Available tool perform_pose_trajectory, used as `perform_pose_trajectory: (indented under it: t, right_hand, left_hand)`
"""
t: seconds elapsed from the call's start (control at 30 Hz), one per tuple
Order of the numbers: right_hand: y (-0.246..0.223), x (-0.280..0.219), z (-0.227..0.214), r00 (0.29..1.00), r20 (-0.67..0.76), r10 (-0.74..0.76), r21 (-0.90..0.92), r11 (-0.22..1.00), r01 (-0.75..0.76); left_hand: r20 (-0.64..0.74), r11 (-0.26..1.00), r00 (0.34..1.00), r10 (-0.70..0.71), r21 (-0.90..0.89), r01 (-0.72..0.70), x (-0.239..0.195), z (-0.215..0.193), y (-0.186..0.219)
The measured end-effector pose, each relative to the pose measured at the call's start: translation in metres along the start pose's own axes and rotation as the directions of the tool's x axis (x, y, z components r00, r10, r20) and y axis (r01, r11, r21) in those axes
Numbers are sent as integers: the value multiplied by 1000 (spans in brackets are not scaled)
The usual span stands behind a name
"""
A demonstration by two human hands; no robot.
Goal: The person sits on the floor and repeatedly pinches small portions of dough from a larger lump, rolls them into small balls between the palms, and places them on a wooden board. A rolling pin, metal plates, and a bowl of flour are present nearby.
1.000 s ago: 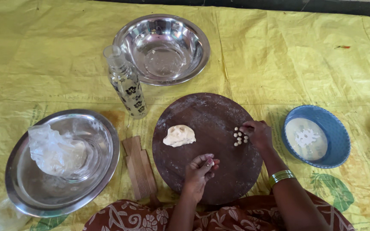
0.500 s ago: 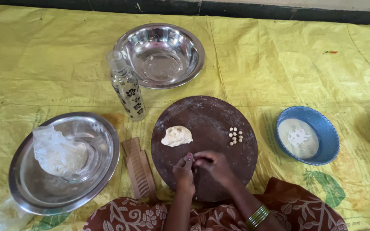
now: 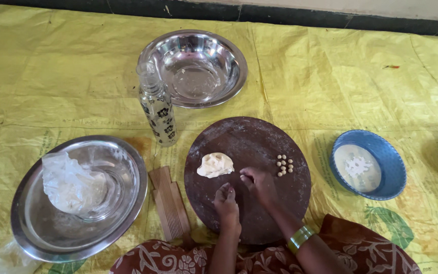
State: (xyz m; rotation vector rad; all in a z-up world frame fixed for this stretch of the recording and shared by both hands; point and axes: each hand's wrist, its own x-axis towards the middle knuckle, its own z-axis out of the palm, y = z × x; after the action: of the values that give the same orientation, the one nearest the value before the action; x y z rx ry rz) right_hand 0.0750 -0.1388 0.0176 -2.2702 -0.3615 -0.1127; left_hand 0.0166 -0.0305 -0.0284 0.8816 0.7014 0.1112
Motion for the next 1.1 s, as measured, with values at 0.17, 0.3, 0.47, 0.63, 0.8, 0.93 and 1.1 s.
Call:
perform_pose_trajectory:
  t: [0.17,0.3,0.47,0.63,0.8,0.93,1.1]
  right_hand:
    - [4,33,19,981,60,187,-126,976,-179]
    - [3,37,32,984,-1,-180,-179,968,177]
    - [5,35,40,989,-28,-146,-270,953,134]
    - [2,36,35,987,24,-157,-281,947,157]
    - [0,33,18,951,113,-289,-170,937,305]
    - [-6,24,-2,912,340,-228,-116,953,281]
    - [-20,-9,-29,921,325,-215,89,976,196]
  left_hand:
    - [-17,979,982,189,-70,-190,-16,6,45]
    - [62,973,972,226,-59,-222,-22,9,67]
    - [78,982,981,176,56,-181,-16,10,54]
    - [146,988,981,127,-107,-112,-3,7,27]
    - [275,996,960,53,-79,-33,1,1,20]
    - [270,1000,963,-11,-7,13,0,0,26]
    - [261,998,963,68,-23,-64,3,5,34]
